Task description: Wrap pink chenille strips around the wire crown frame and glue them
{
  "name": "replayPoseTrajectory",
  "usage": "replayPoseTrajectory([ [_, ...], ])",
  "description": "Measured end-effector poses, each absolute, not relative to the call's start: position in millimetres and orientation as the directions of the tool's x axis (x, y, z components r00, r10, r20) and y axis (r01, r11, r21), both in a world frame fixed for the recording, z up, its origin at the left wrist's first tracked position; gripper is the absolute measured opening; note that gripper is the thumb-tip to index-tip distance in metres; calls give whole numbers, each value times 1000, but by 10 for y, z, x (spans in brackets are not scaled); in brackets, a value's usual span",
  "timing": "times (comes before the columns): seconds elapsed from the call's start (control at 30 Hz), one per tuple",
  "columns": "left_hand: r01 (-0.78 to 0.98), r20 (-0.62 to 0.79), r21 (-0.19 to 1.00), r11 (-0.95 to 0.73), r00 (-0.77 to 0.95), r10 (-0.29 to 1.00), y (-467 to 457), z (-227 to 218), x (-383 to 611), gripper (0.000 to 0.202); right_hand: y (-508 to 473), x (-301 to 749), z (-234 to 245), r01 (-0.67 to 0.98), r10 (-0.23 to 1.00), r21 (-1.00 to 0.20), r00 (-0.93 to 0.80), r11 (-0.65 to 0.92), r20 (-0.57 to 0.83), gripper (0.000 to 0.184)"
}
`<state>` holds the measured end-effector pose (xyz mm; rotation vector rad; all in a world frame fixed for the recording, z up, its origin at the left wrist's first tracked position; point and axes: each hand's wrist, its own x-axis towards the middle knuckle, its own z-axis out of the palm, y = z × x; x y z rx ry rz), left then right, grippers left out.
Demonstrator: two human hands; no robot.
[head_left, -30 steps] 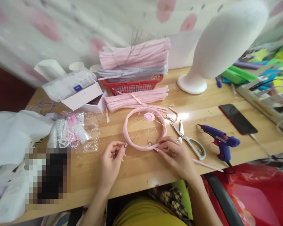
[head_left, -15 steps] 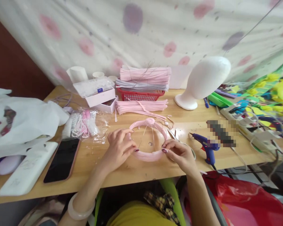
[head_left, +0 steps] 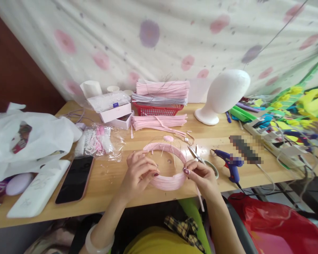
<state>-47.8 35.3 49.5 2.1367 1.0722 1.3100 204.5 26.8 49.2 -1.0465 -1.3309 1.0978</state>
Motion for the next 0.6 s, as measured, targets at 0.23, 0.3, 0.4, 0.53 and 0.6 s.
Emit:
replayPoseTrajectory([
  [0.23, 281, 495, 740, -612, 389, 777, 290, 621, -552, 31, 251, 2017, 523, -74, 984, -985, -75, 157, 162, 25],
  [0.3, 260, 467, 782, -567, 358, 809, 272, 633, -545, 33, 243, 2012, 525, -83, 985, -986, -85, 145, 152, 25],
  [0.4, 221, 410, 851, -477, 290, 865, 256, 630, -535, 36, 230, 2007, 526, -92, 985, -987, -96, 132, 141, 23],
  [0.53, 185, 349, 895, -405, 275, 896, 270, 620, -552, 39, 227, 1997, 538, -110, 984, -986, -112, 127, 139, 21],
  [0.6, 184, 323, 906, -381, 282, 903, 287, 614, -571, 41, 234, 1989, 547, -120, 983, -985, -118, 126, 140, 19],
])
